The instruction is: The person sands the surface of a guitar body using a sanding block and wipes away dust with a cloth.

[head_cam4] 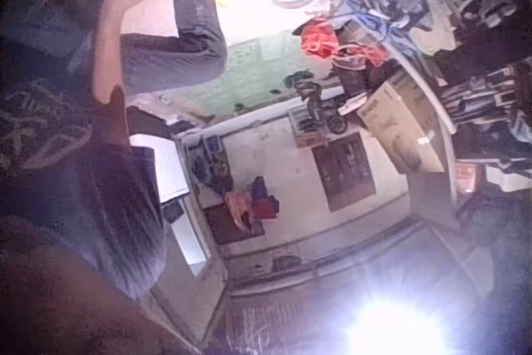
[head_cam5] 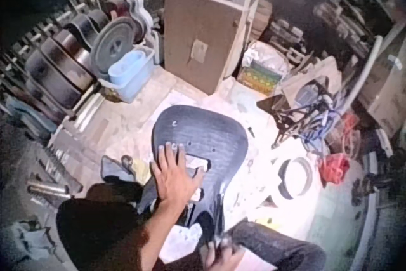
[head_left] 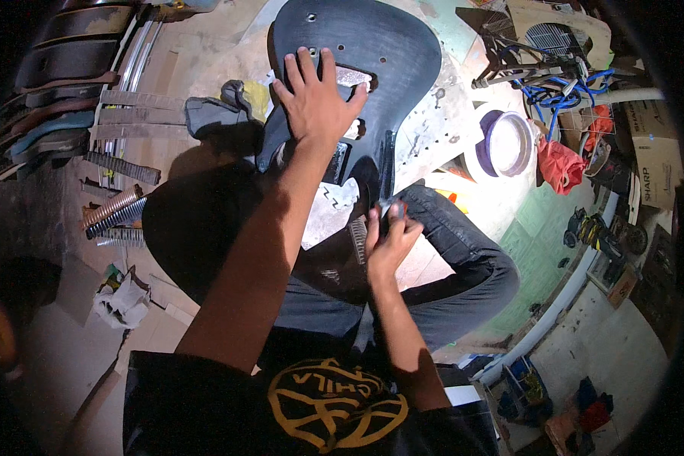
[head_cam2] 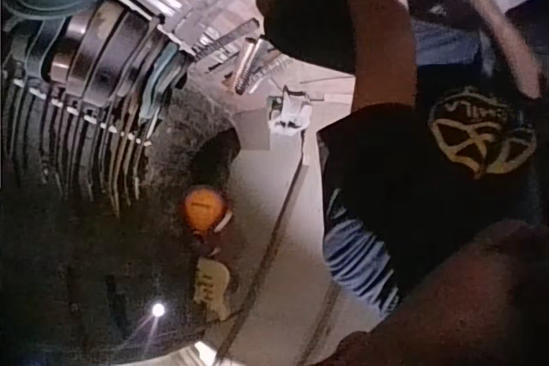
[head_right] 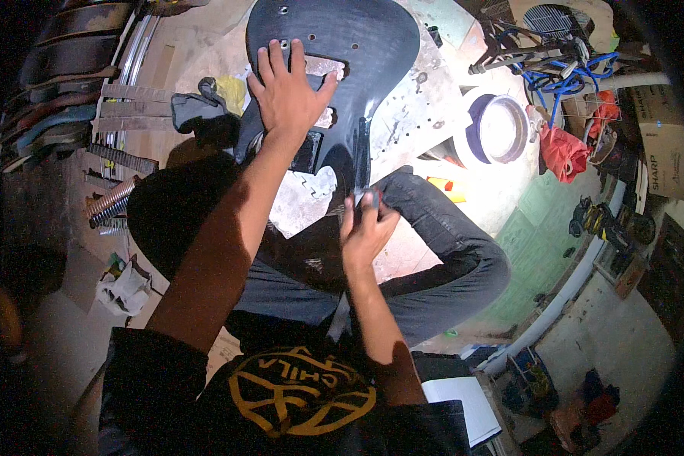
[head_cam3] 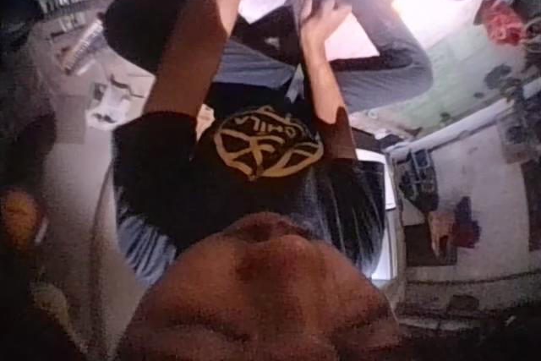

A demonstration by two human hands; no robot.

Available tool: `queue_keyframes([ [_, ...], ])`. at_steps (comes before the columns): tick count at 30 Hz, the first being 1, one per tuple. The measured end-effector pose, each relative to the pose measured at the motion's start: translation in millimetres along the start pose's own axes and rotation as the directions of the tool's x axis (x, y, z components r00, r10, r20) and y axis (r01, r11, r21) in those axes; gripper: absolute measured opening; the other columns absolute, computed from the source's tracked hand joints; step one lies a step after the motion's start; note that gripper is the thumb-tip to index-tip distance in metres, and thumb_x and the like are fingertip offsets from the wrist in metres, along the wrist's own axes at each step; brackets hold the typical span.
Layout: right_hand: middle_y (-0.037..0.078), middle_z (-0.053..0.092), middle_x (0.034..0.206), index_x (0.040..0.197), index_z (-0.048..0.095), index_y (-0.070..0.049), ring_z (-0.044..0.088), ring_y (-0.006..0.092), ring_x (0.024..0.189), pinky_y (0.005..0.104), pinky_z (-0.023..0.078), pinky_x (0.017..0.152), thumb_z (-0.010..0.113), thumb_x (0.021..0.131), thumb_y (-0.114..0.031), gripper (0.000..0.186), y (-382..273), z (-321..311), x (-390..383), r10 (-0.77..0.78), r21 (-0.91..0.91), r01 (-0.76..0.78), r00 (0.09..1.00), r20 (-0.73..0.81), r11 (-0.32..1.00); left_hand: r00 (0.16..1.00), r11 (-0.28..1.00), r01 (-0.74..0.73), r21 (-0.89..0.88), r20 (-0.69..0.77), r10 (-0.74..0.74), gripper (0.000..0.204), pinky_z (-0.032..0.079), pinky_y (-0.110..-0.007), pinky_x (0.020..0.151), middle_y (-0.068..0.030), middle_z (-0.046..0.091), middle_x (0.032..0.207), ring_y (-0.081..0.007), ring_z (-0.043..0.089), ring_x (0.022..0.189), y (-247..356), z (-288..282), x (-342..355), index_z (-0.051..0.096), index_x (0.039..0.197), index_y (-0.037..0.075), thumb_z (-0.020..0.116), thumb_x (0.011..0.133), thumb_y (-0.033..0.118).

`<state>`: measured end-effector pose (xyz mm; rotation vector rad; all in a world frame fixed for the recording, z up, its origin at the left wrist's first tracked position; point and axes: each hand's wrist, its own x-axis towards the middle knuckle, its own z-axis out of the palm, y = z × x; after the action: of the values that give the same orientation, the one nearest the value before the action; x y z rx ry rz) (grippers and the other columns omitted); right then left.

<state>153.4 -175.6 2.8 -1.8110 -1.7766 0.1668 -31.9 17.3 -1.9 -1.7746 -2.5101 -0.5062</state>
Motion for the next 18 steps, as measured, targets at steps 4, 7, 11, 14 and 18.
queue_keyframes([
  [4,0.021,0.052,0.091,0.110,0.065,-0.003,0.052,0.0366,0.085,0.0455,0.042,0.075,0.080,0.087,-0.021,0.033,-13,12,56,0.014,-0.112,-0.015,1.000,-0.007,0.994,0.999,1.000,-0.026,-0.015,-0.033,0.025,0.081,0.027,-0.065,0.112,-0.0214,0.039,0.154,-0.0403,0.030,0.146,3,4,1,0.047,0.149,0.012,0.059,0.087,0.062],
  [7,0.023,0.055,0.095,0.115,0.063,-0.005,0.055,0.0398,0.089,0.0481,0.043,0.076,0.079,0.087,-0.023,0.037,-9,10,60,0.061,-0.094,-0.054,0.995,0.078,0.994,0.999,0.998,-0.041,-0.046,-0.003,0.041,0.084,0.024,-0.067,0.113,-0.0214,0.038,0.157,-0.0403,0.028,0.148,1,11,-5,0.044,0.152,0.012,0.056,0.088,0.065],
  [11,0.023,0.053,0.093,0.108,0.063,0.000,0.053,0.0381,0.086,0.0458,0.043,0.075,0.078,0.087,-0.020,0.032,-9,-15,-2,-0.030,0.008,0.030,0.999,0.033,1.000,1.000,1.000,-0.022,0.003,0.004,0.022,0.082,0.024,-0.066,0.113,-0.0216,0.038,0.157,-0.0404,0.028,0.148,-1,5,-5,0.045,0.151,0.011,0.057,0.088,0.064],
  [14,0.023,0.053,0.092,0.108,0.064,0.000,0.053,0.0385,0.086,0.0455,0.043,0.076,0.078,0.087,-0.020,0.032,-9,7,54,0.000,-0.108,0.002,1.000,0.015,0.994,0.999,0.999,-0.042,-0.016,-0.016,0.042,0.082,0.024,-0.067,0.113,-0.0217,0.037,0.157,-0.0409,0.028,0.148,5,9,-2,0.045,0.151,0.012,0.057,0.088,0.063],
  [18,0.023,0.056,0.093,0.118,0.062,-0.006,0.055,0.0386,0.085,0.0461,0.043,0.073,0.079,0.087,-0.021,0.039,-3,4,37,0.037,-0.030,-0.035,0.998,0.058,0.999,0.999,0.999,-0.042,-0.023,0.012,0.042,0.083,0.025,-0.068,0.112,-0.0219,0.037,0.157,-0.0417,0.029,0.148,-1,8,-6,0.043,0.152,0.012,0.057,0.088,0.063],
])
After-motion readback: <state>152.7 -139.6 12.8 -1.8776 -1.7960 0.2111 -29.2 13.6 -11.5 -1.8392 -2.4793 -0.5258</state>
